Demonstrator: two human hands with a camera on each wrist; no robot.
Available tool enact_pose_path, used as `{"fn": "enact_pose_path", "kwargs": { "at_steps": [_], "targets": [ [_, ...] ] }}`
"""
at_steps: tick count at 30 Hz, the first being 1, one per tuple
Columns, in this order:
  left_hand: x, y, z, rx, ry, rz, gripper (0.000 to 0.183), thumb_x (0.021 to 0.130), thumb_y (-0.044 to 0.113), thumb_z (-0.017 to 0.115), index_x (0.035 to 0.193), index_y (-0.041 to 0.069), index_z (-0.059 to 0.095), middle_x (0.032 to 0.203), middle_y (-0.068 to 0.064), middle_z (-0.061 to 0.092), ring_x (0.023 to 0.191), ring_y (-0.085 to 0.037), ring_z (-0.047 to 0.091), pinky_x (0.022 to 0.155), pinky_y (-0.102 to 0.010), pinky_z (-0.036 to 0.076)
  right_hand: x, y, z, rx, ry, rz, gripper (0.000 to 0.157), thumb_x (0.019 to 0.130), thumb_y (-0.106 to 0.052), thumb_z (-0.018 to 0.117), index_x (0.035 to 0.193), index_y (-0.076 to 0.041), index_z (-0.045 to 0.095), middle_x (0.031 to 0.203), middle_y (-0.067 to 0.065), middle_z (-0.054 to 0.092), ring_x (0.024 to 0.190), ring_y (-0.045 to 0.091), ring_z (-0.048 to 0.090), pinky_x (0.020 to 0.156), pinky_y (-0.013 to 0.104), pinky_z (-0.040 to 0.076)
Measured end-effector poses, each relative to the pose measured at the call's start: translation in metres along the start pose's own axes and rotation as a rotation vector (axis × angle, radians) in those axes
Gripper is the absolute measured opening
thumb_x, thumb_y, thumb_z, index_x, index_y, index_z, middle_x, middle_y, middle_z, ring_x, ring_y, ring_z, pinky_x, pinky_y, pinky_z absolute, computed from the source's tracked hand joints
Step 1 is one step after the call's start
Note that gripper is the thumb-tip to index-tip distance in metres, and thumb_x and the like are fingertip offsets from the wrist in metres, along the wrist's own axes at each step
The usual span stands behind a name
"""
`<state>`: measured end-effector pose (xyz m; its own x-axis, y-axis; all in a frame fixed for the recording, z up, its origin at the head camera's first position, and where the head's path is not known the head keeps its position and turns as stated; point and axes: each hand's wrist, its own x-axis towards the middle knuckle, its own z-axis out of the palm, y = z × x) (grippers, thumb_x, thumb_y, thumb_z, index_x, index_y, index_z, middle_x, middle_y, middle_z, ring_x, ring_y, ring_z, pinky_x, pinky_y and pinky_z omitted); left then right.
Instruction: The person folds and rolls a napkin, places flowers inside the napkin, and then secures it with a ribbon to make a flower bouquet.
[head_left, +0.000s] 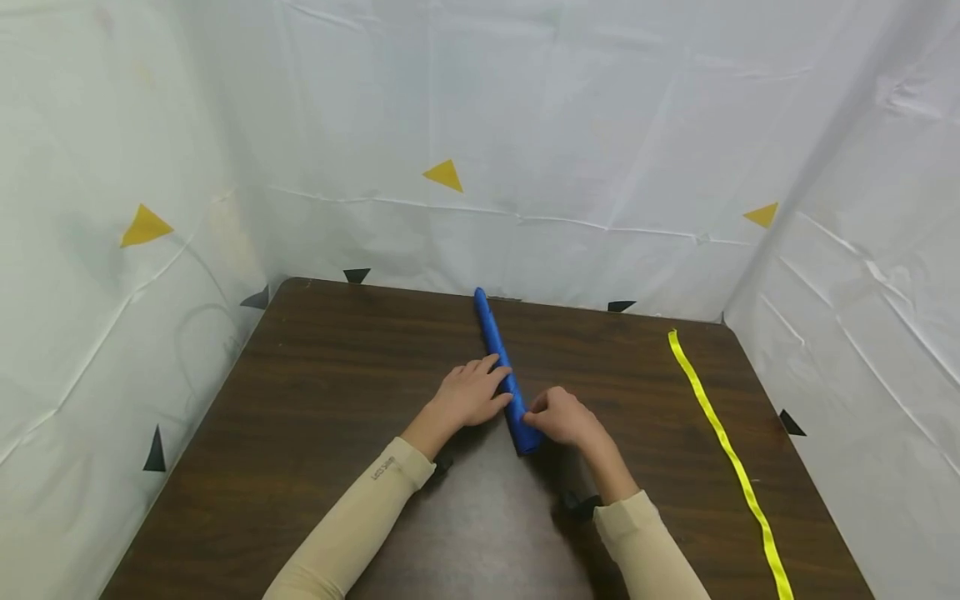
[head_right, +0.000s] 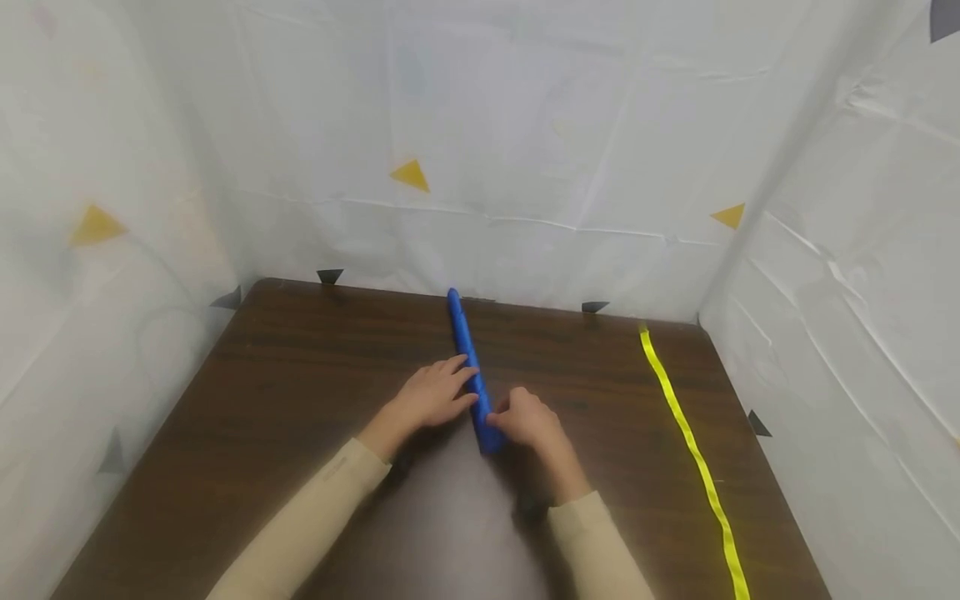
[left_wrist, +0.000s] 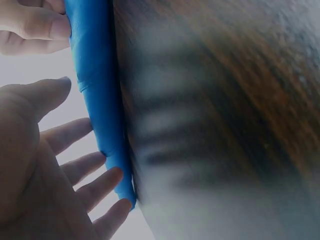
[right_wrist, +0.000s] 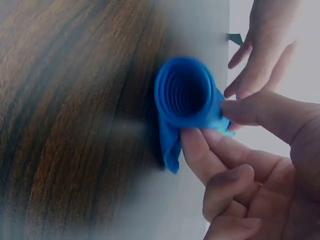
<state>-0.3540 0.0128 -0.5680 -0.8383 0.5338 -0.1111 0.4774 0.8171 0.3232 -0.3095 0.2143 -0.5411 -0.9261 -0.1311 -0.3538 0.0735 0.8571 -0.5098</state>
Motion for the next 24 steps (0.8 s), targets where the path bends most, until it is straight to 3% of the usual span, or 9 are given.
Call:
{"fn": "enact_pose_path", "kwargs": {
  "at_steps": [10,16,20,24],
  "targets": [
    [0.003,0.004,0.003,0.043,-0.009,-0.005,0.064,0.109,0.055,0.056,0.165,0.028,0.044,0.178,-0.006,0.029,0.159,-0.033,0.038,0.126,-0.054,0.037,-0.001,-0.002,0.005,-0.051,0.087,0.07,0.036,0.097,-0.049,0.076,0.101,-0.013,0.073,0.093,0.004,0.072,0.083,0.021,0.066,0.07,0.04,0.051],
    [0.004,0.004,0.005,0.032,-0.019,0.012,0.062,0.111,0.054,0.053,0.167,0.028,0.042,0.179,-0.004,0.027,0.16,-0.032,0.036,0.127,-0.055,0.036,0.004,-0.001,0.005,-0.037,0.037,0.083,0.034,0.097,-0.046,0.078,0.096,-0.012,0.076,0.089,0.003,0.072,0.079,0.021,0.067,0.067,0.039,0.052],
    [0.004,0.002,0.007,0.006,-0.027,0.009,0.062,0.112,0.054,0.049,0.168,0.028,0.039,0.18,-0.006,0.025,0.162,-0.032,0.034,0.128,-0.054,0.034,0.024,0.021,0.013,-0.046,-0.012,0.044,0.041,0.097,-0.053,0.075,0.096,-0.011,0.076,0.087,0.004,0.072,0.075,0.021,0.065,0.064,0.038,0.051],
    [0.003,0.0,0.006,-0.031,-0.036,-0.015,0.067,0.113,0.054,0.048,0.171,0.025,0.032,0.18,-0.012,0.021,0.163,-0.034,0.032,0.129,-0.054,0.033,0.018,0.014,0.013,-0.024,-0.034,0.056,0.038,0.097,-0.046,0.076,0.1,-0.008,0.077,0.09,0.005,0.073,0.078,0.021,0.066,0.067,0.038,0.054]
  ]
}}
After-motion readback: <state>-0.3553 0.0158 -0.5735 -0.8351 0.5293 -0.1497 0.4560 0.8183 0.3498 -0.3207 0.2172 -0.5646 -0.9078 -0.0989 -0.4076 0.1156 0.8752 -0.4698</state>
